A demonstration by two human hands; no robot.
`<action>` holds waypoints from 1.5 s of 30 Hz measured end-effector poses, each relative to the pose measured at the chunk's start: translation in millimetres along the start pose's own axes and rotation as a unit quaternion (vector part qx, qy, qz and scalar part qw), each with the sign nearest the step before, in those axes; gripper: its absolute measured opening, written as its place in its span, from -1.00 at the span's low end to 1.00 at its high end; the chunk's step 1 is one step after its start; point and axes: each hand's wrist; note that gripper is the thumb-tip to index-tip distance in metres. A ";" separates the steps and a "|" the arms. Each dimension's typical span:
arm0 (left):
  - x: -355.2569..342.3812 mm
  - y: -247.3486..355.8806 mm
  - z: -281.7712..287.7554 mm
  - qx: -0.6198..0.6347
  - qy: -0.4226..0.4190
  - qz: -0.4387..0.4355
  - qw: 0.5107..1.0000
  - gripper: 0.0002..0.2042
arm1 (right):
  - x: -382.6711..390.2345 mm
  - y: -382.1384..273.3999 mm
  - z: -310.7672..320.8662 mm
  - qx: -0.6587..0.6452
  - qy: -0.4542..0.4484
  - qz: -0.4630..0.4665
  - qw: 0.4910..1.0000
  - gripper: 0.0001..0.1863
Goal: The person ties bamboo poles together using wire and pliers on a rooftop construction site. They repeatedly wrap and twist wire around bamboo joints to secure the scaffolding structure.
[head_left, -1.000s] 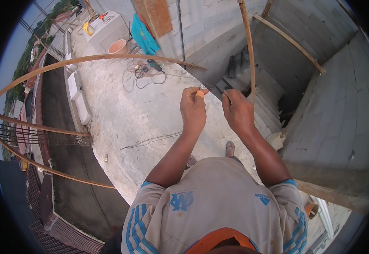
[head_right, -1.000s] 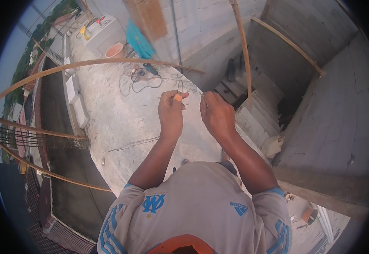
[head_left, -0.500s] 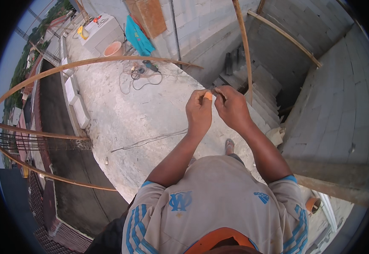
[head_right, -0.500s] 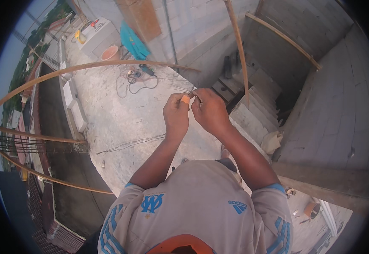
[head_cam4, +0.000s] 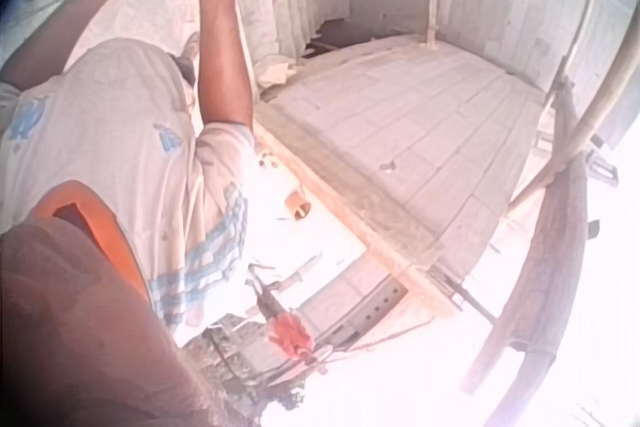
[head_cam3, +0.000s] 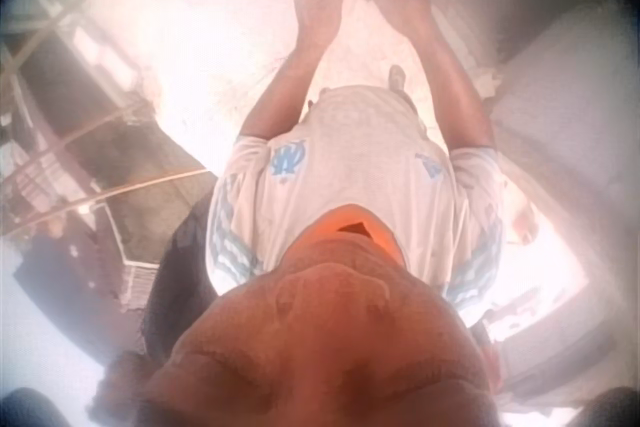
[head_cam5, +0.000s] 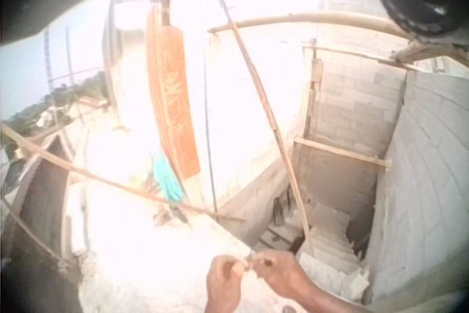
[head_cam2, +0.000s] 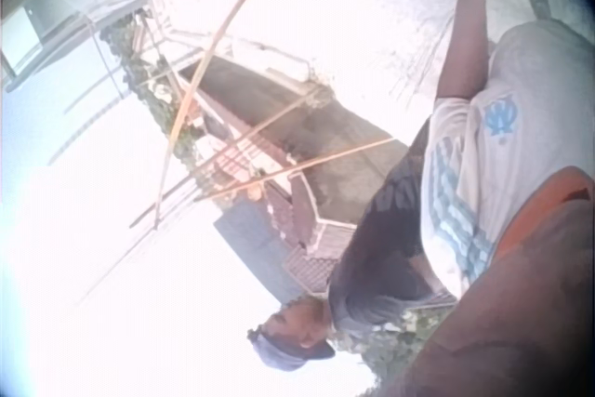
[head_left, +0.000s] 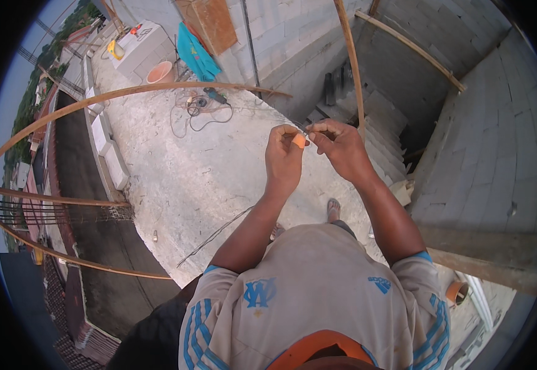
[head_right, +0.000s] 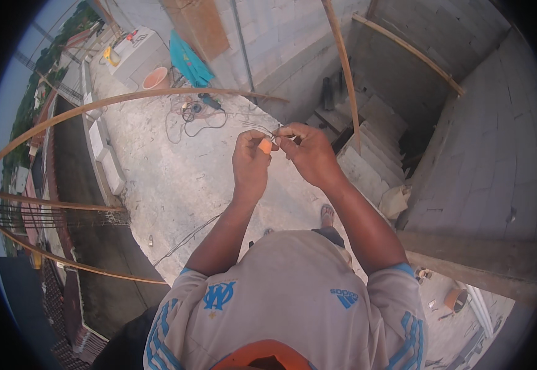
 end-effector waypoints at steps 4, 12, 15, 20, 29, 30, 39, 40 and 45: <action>-0.5 3.9 3.5 -0.056 -0.042 0.040 0.997 -0.78 | -0.7 13.2 4.4 0.011 0.026 -0.013 1.000 -0.74; -1.6 -6.3 4.7 -0.190 -0.076 -0.071 0.976 -0.76 | -0.5 21.6 9.7 -0.060 0.008 -0.033 0.998 -0.70; -4.0 -6.1 15.4 -0.255 -0.113 -0.060 0.959 -0.75 | 1.2 10.3 8.8 -0.050 -0.026 -0.053 0.997 -0.68; -0.9 -10.6 22.9 -0.272 -0.172 -0.035 0.946 -0.80 | 4.8 14.0 3.9 0.001 -0.062 -0.049 0.997 -0.71; 6.5 -20.8 21.5 -0.140 -0.191 0.110 0.965 -0.76 | 19.6 39.5 -9.1 -0.003 -0.015 0.047 0.999 -0.81; 4.5 -22.4 25.5 -0.114 -0.223 0.166 0.954 -0.75 | 23.9 43.9 -9.3 -0.006 -0.021 0.060 0.998 -0.82; 8.4 -34.8 26.9 0.086 -0.302 0.298 0.902 -0.84 | 40.2 32.1 5.1 0.039 -0.102 0.138 0.984 -0.78; 10.5 -35.8 25.9 0.112 -0.288 0.314 0.898 -0.87 | 42.2 43.3 4.1 0.031 -0.085 0.181 0.979 -0.79; 13.5 -42.3 26.6 0.116 -0.224 0.320 0.913 -0.85 | 44.5 52.6 1.7 0.032 -0.023 0.214 0.976 -0.81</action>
Point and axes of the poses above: each hand's wrist, its own x-axis away from the middle knuckle, its own z-axis out of the back of the hand, y = z × x, and after that the axes turned 14 degrees about z, right-handed
